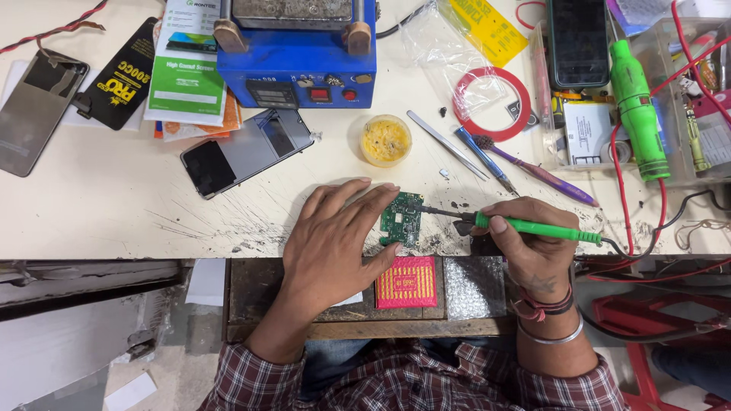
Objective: The person holds a small green circuit board steady on the workbench with one hand while soldering its contacts with a green-handled soldering iron, working around different points on the board. Near the end they set the iron down, pick up tweezers, and handle small components on the board.
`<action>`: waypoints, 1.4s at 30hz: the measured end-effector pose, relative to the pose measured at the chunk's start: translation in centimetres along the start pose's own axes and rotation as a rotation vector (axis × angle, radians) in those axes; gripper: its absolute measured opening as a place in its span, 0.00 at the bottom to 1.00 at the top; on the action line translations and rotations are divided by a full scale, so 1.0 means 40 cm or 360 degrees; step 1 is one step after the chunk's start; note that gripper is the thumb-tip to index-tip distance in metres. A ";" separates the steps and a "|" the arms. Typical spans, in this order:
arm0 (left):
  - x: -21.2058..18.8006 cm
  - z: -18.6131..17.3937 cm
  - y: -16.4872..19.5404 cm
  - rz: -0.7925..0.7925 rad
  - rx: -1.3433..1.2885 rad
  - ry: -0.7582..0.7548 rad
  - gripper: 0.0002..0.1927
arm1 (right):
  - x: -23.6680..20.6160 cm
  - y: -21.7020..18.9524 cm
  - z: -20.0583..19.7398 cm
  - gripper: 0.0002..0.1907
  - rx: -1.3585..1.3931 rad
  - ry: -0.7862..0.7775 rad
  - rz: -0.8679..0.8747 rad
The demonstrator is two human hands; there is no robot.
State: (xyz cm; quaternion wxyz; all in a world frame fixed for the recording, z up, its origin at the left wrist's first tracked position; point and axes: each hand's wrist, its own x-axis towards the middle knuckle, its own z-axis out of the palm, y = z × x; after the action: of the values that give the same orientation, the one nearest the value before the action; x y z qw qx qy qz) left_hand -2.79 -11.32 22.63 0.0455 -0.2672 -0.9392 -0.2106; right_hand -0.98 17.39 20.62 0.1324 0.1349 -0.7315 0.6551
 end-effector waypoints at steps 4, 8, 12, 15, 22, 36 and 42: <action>0.000 -0.005 0.001 -0.0001 -0.0016 -0.0010 0.38 | 0.000 0.004 0.005 0.04 0.0000 0.0024 0.0002; -0.004 -0.010 0.001 0.0000 -0.0013 0.0004 0.38 | -0.006 0.004 0.006 0.05 -0.0011 0.0023 -0.0032; -0.006 -0.008 0.000 0.0012 -0.0012 0.0022 0.38 | -0.008 0.005 0.007 0.05 -0.0006 0.0039 0.0007; -0.009 -0.005 -0.002 0.0006 -0.0036 0.0010 0.37 | -0.009 0.007 0.012 0.05 -0.0017 0.0048 -0.0020; -0.015 0.001 -0.001 -0.0004 -0.0016 -0.0005 0.39 | -0.019 0.008 0.013 0.04 -0.0001 0.0032 0.0005; -0.016 0.005 -0.001 -0.0004 0.0020 -0.0022 0.38 | -0.017 0.003 0.010 0.05 0.0002 0.0012 0.0009; -0.020 0.007 -0.005 -0.0014 0.0021 -0.0042 0.38 | -0.018 0.003 0.016 0.04 -0.0032 0.0017 0.0002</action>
State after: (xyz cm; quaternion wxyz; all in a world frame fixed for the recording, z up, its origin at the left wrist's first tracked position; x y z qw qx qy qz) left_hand -2.20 -11.75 22.14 0.0341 -0.2654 -0.9423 -0.2010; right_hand -0.36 16.81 20.16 0.1372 0.1297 -0.7374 0.6485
